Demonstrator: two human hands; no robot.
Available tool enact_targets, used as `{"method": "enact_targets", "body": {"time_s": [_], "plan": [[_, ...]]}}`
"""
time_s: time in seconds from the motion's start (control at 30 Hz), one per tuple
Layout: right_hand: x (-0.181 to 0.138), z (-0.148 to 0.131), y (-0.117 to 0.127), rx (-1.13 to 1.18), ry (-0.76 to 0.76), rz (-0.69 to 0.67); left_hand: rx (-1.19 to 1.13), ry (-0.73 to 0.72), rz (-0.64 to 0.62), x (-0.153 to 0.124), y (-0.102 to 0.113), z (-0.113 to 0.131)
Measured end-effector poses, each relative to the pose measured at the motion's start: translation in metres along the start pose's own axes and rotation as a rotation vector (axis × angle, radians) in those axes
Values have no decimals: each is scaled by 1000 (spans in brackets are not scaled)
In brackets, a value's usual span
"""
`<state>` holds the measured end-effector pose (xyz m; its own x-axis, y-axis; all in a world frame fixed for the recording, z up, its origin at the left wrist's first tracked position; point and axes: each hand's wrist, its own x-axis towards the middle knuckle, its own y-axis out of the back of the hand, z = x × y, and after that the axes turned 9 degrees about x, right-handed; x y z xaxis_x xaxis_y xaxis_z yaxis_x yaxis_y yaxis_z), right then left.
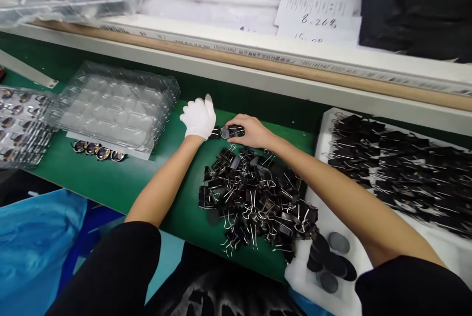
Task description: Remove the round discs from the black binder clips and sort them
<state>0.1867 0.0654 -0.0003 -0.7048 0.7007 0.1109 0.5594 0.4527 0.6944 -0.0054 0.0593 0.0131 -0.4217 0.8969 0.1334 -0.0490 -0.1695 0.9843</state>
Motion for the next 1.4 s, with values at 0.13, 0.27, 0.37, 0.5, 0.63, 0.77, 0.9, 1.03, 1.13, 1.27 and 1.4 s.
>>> {"method": "enact_targets", "body": {"time_s": [0.13,0.27,0.37,0.5,0.63,0.77,0.9,1.03,1.13,1.27,1.4], "plan": [[0,2,-3,20,-1,4,33,-52,-16,-1,0,-2],[1,2,-3,44,-1,-4,49,-57,-8,-1,0,-3],[2,1,-3,79,12,4,56,-51,-22,-2,-1,-2],[4,-1,-6,95,30,-2,88,-54,-41,-2,-2,-3],[5,-1,-8,87,35,8,109,-76,-55,-1,-4,-4],[5,-3,-9,82,37,27,111,-72,-63,0,-6,-4],[5,-6,-9,73,39,31,98,-71,-58,-1,-6,-4],[4,-6,-10,81,35,39,52,-64,-50,-1,-6,-5],[6,-6,-10,73,15,29,-59,-31,-24,4,-9,-6],[14,-12,1,138,-32,47,-471,-47,-8,5,-2,-13],[7,-37,27,530,-176,-50,-817,-259,-52,-22,29,-26]]}}
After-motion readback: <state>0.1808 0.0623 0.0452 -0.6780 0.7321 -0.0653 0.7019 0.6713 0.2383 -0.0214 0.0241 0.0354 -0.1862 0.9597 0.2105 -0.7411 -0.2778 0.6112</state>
